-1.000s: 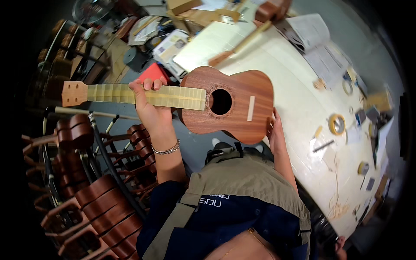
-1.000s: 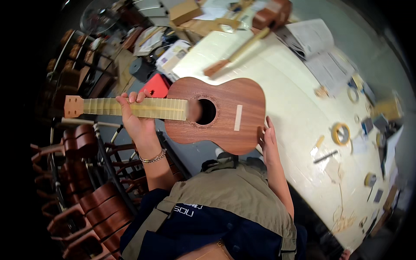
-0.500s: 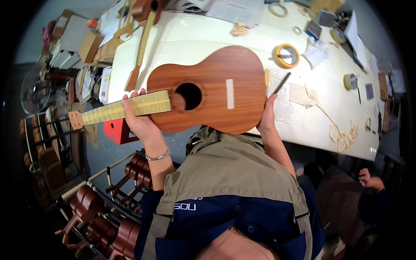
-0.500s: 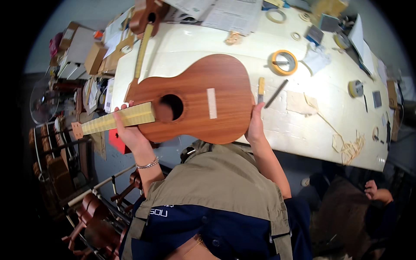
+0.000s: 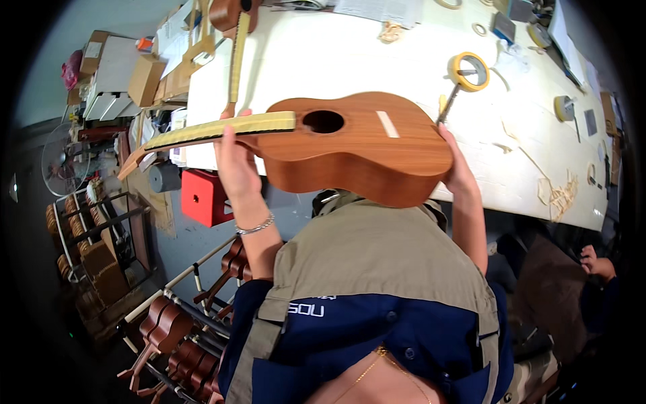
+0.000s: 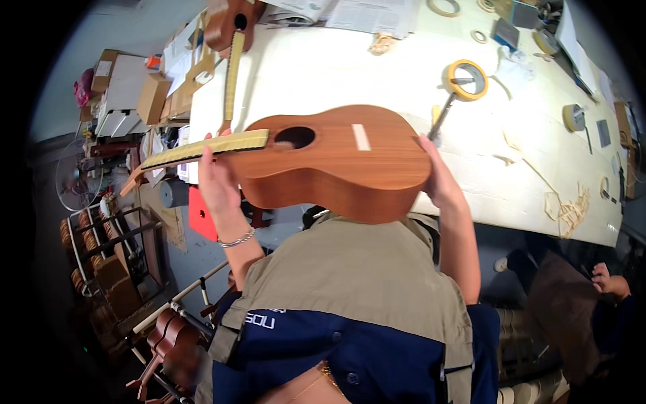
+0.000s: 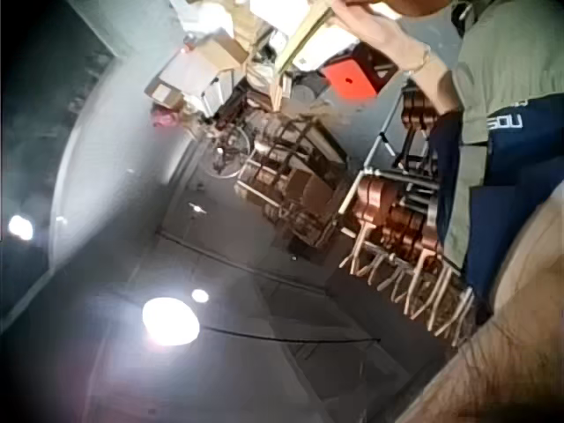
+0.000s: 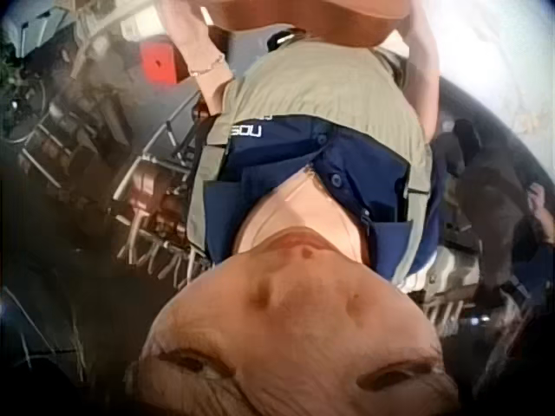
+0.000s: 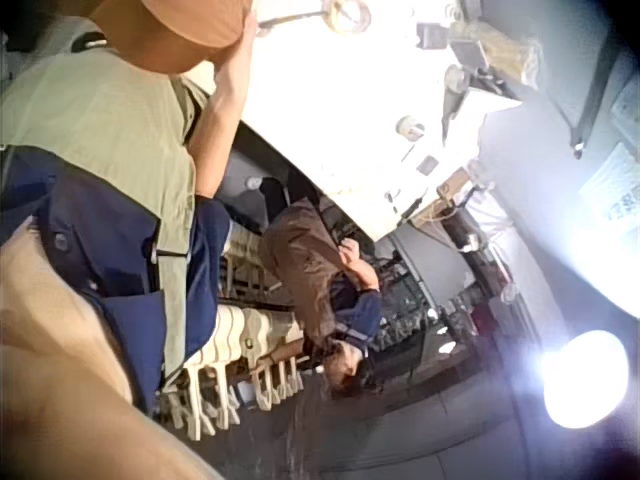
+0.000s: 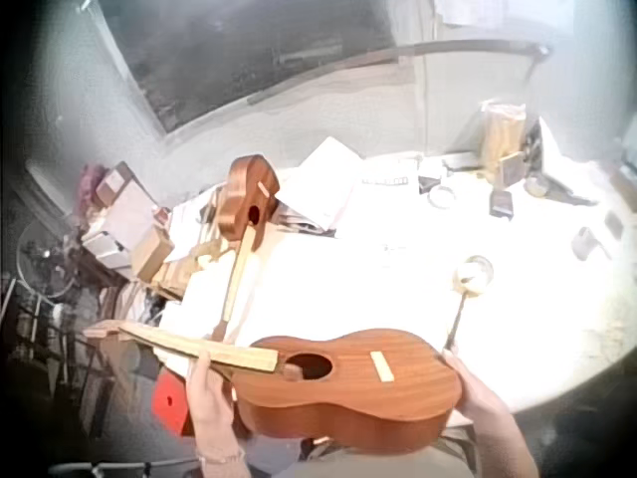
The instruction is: The person inspects a wooden guitar body, then uses a pen-like tool to apply a dark line along the edges and center seam. They wipe the surface with a cloth and continue inspecting the instrument.
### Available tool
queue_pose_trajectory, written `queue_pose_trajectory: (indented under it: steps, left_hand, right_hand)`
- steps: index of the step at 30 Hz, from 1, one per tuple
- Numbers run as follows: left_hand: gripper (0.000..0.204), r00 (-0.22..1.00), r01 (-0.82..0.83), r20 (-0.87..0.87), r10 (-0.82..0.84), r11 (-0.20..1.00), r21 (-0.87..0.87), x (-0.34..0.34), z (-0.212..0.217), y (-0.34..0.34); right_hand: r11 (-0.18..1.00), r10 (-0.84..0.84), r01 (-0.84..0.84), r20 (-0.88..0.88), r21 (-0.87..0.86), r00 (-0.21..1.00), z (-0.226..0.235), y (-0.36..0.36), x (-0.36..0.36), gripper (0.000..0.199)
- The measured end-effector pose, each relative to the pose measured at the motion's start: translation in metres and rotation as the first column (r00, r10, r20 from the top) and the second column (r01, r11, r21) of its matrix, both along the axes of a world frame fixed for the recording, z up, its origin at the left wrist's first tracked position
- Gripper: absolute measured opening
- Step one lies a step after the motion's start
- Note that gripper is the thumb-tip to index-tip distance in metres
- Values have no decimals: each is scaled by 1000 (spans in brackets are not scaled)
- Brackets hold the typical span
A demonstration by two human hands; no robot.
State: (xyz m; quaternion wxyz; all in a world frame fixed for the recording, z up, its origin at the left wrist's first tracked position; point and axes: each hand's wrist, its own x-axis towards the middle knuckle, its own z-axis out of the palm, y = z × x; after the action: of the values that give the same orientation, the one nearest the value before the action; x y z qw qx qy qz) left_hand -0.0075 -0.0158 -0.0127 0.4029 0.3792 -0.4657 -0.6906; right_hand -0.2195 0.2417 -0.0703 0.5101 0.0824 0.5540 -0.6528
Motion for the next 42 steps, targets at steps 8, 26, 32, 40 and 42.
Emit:
queue_pose_trajectory:
  steps: [8, 26, 32, 40, 42]
  left_hand:
    - [43, 992, 29, 128, 2, 971, -239, -7, 14, 24]
    - [86, 929, 304, -22, -369, 796, -523, -20, 49, 33]
    - [77, 943, 281, -11, -332, 814, -508, -18, 48, 35]
    - [51, 982, -59, -189, 26, 983, -173, -6, 15, 27]
    - [49, 982, -100, -173, 78, 987, -123, 2, 5, 23]
  right_hand:
    - [984, 81, -98, 117, 150, 990, -29, 17, 2, 75]
    - [949, -6, -179, -581, -260, 814, -64, 0, -10, 82]
    - [970, 9, -170, -672, -175, 740, -102, 5, -4, 57]
    - [979, 106, -203, -769, -31, 630, -38, -9, -5, 85]
    - [978, 126, -209, -765, -11, 631, -26, -11, -3, 84]
